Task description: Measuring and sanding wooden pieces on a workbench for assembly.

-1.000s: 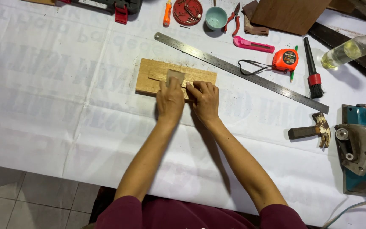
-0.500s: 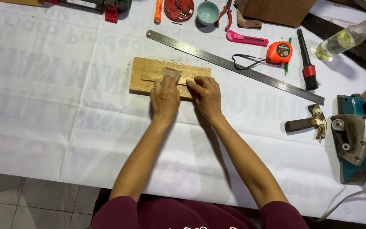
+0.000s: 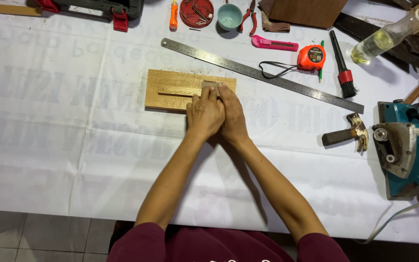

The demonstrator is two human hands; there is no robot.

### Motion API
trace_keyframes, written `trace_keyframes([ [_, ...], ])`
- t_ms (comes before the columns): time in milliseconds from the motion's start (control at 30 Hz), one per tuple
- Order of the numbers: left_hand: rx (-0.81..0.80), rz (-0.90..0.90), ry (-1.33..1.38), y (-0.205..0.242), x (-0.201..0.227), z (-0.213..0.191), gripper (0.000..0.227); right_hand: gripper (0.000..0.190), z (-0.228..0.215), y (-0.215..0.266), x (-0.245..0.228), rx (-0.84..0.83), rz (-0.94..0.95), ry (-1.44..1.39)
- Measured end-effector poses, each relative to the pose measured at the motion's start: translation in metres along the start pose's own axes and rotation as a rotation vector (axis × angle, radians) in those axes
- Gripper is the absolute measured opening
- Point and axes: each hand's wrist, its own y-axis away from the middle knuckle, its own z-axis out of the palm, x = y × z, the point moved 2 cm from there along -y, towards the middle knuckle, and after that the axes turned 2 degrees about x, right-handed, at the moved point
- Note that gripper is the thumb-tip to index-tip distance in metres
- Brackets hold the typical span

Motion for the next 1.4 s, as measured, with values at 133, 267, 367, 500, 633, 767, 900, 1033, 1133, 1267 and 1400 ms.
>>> trace_keyframes([
  [133, -0.172, -0.029, 0.244, -0.01, -0.045, -0.005, 0.03, 0.089, -0.013, -0.02, -0.039, -0.297, 0.118, 0.099],
  [267, 0.192, 0.134, 0.105, -0.014, -0.062, -0.015, 0.03, 0.084, 0.015, -0.019, -0.045, -0.38, 0.172, 0.243],
  [367, 0.17, 0.18, 0.072, -0.018, -0.072, -0.008, 0.024, 0.075, 0.032, 0.0, -0.018, -0.258, 0.083, 0.315],
  [500, 0.126, 0.159, 0.144, -0.023, -0.085, 0.002, 0.022, 0.062, 0.022, 0.013, 0.021, -0.231, 0.093, 0.374],
  [633, 0.136, 0.192, 0.106, -0.023, -0.072, -0.015, 0.018, 0.06, 0.048, 0.003, -0.005, -0.21, 0.031, 0.359],
  [767, 0.138, 0.222, 0.125, -0.025, -0.087, -0.001, 0.017, 0.057, 0.045, 0.008, -0.004, -0.242, -0.004, 0.402],
  [900, 0.159, 0.223, 0.15, -0.026, -0.087, 0.007, 0.016, 0.05, 0.016, 0.006, 0.015, -0.235, 0.167, 0.306],
  [1033, 0.171, 0.238, 0.121, -0.026, -0.085, 0.0, 0.014, 0.043, 0.051, -0.007, -0.015, -0.213, 0.13, 0.367],
  [1133, 0.195, 0.242, 0.129, -0.027, -0.083, -0.015, 0.012, 0.048, 0.049, -0.017, -0.036, -0.241, 0.036, 0.318],
  [1267, 0.266, 0.282, 0.196, -0.027, -0.08, -0.022, 0.009, 0.033, 0.026, -0.015, -0.021, -0.16, 0.105, 0.266],
  [1400, 0.318, 0.328, 0.18, -0.029, -0.079, -0.015, 0.011, 0.035, 0.034, -0.011, -0.02, -0.125, 0.16, 0.289],
])
